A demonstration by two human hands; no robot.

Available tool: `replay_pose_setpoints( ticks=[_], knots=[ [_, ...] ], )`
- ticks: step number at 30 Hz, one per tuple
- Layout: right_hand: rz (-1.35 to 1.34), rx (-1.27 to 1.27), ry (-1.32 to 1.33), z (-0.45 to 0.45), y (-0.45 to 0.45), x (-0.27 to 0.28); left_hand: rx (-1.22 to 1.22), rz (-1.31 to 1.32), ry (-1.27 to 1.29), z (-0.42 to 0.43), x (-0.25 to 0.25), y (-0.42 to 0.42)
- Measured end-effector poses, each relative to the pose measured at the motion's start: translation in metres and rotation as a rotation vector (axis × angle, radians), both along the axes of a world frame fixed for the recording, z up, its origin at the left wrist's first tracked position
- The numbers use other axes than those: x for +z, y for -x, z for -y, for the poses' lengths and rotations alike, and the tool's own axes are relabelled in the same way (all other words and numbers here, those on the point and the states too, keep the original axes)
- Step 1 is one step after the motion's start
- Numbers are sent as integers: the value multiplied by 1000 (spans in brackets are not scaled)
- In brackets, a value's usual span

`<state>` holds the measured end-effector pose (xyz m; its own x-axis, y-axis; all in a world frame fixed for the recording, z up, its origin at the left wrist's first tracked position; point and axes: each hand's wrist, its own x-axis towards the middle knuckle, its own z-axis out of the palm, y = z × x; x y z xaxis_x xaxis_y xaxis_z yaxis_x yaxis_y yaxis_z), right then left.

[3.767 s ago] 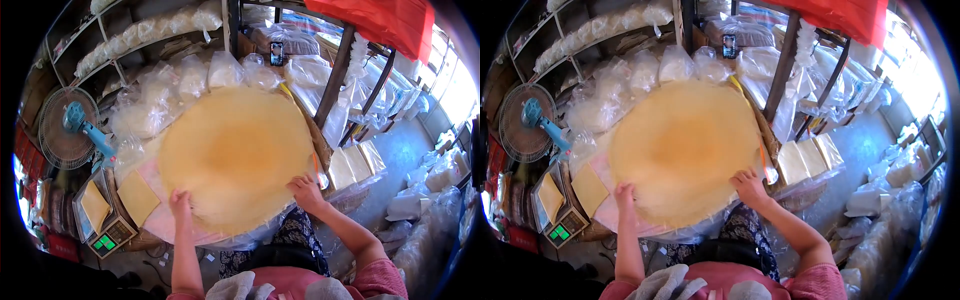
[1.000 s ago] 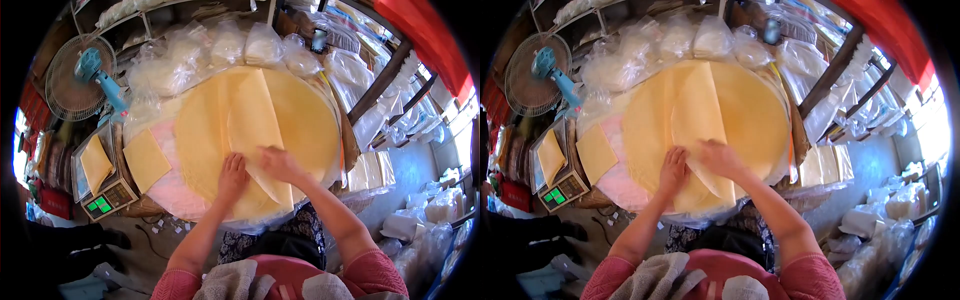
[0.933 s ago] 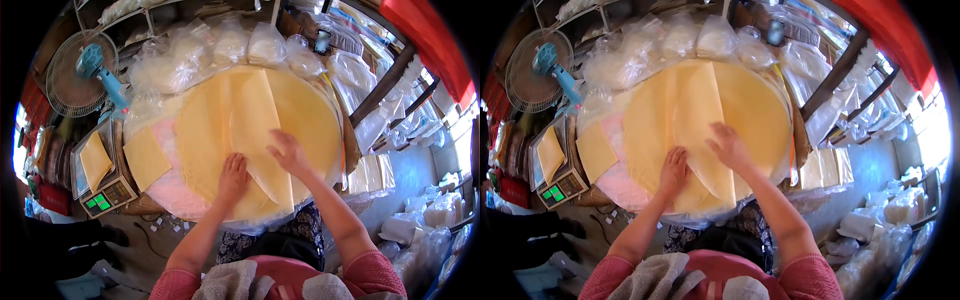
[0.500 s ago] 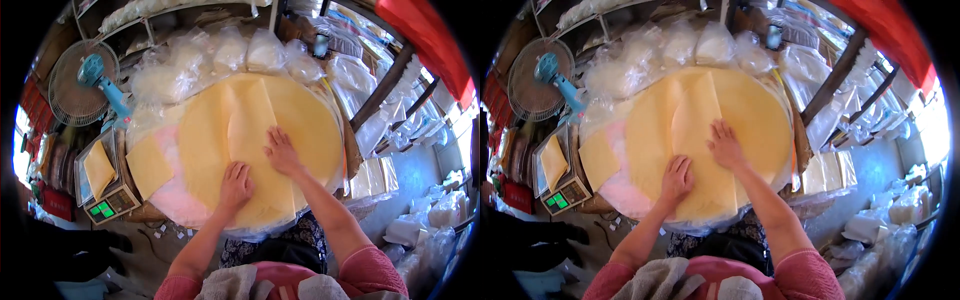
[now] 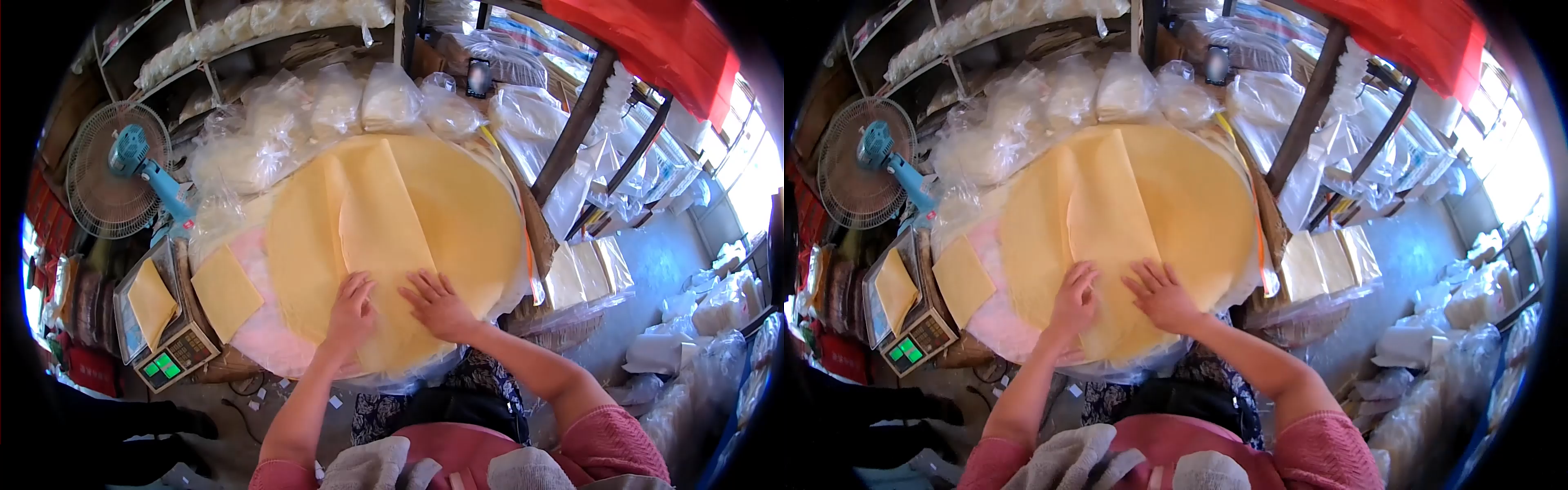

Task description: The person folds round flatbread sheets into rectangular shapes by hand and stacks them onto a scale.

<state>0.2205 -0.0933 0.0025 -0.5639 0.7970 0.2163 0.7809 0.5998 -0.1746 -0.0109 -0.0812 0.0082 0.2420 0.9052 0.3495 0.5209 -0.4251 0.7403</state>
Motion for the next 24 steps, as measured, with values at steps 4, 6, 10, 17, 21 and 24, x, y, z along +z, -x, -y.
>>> replay_pose_setpoints(
  ticks=[4, 6, 10, 17, 21, 24],
  knots=[
    [-263, 311, 195, -22, -57, 9, -197, -364, -55, 27, -3, 40],
    [-207, 319, 214, -13, -58, 24, -310, -453, -36, 42, 18, 49],
    [-190, 301, 133, -20, -61, 11, -422, -469, -2, 40, 29, 58],
    [-561, -415, 514, -9, -54, 13, 65, 59, 440, 45, 3, 36],
    [-594, -523, 466, -3, -49, 7, 296, 125, 603, 42, 17, 10],
    [-609, -527, 385, -5, -47, -2, 388, -257, 201, 43, 16, -6]
  ],
)
